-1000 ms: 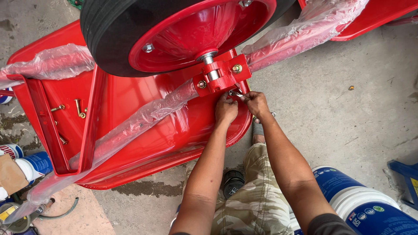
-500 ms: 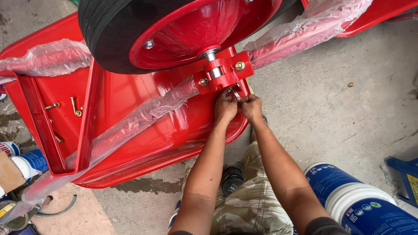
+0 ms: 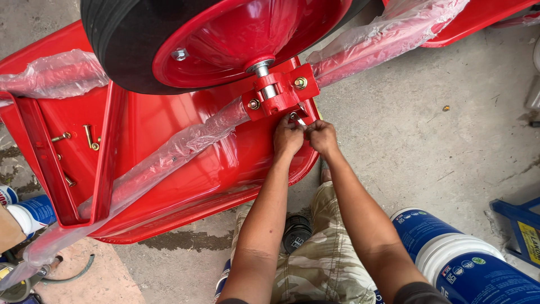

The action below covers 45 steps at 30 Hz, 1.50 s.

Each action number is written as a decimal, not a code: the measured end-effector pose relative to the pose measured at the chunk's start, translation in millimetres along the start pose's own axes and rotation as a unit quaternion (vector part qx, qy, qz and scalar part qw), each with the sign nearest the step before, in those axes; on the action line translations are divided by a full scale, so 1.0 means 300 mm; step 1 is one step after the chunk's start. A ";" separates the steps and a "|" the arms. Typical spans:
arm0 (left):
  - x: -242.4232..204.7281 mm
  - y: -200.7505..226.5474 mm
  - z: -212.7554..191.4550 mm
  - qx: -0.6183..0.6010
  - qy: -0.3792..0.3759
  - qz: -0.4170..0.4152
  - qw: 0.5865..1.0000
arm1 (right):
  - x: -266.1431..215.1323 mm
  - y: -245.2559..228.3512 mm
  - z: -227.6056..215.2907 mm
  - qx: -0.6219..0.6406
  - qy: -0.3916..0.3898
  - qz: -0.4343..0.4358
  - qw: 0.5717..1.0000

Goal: The person uses a wrench to tighten the nuts on the wheel axle of a red wheelbarrow. They rotate the wheel to check the fit and continue securing the axle to the frame.

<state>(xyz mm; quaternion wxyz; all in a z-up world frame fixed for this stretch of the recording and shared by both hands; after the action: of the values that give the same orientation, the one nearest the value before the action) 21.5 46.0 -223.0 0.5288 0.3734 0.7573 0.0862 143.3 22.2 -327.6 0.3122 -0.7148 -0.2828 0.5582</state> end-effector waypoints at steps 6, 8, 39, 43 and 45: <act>0.033 -0.025 0.026 0.013 -0.007 0.005 1.000 | -0.013 -0.188 -0.088 -0.056 -0.065 -0.022 0.996; 0.032 -0.030 0.025 0.010 -0.001 0.006 1.000 | 0.000 -0.213 -0.098 -0.068 -0.071 -0.019 0.995; 0.057 -0.059 0.028 0.062 -0.008 -0.001 0.998 | -0.092 -0.177 -0.073 0.065 -0.028 0.082 0.994; 0.025 -0.029 0.009 0.053 -0.012 0.004 0.998 | -0.063 -0.212 -0.079 0.018 -0.072 0.067 0.995; 0.023 -0.027 0.004 0.051 -0.007 0.001 0.999 | -0.040 -0.204 -0.082 0.011 -0.094 0.076 0.993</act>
<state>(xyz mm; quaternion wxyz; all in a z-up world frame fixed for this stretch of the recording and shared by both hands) 17.5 44.4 -232.7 0.5147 0.4009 0.7565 0.0451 161.4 49.4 -268.9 0.2487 -0.6749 -0.2491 0.6486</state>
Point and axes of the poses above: each hand's wrist, its own x-axis towards the middle knuckle, its own z-axis out of the palm, y = z × x, the point moved 3 cm from there along x, towards the middle knuckle, and after that the axes turned 3 degrees about x, right-handed, at the moved point
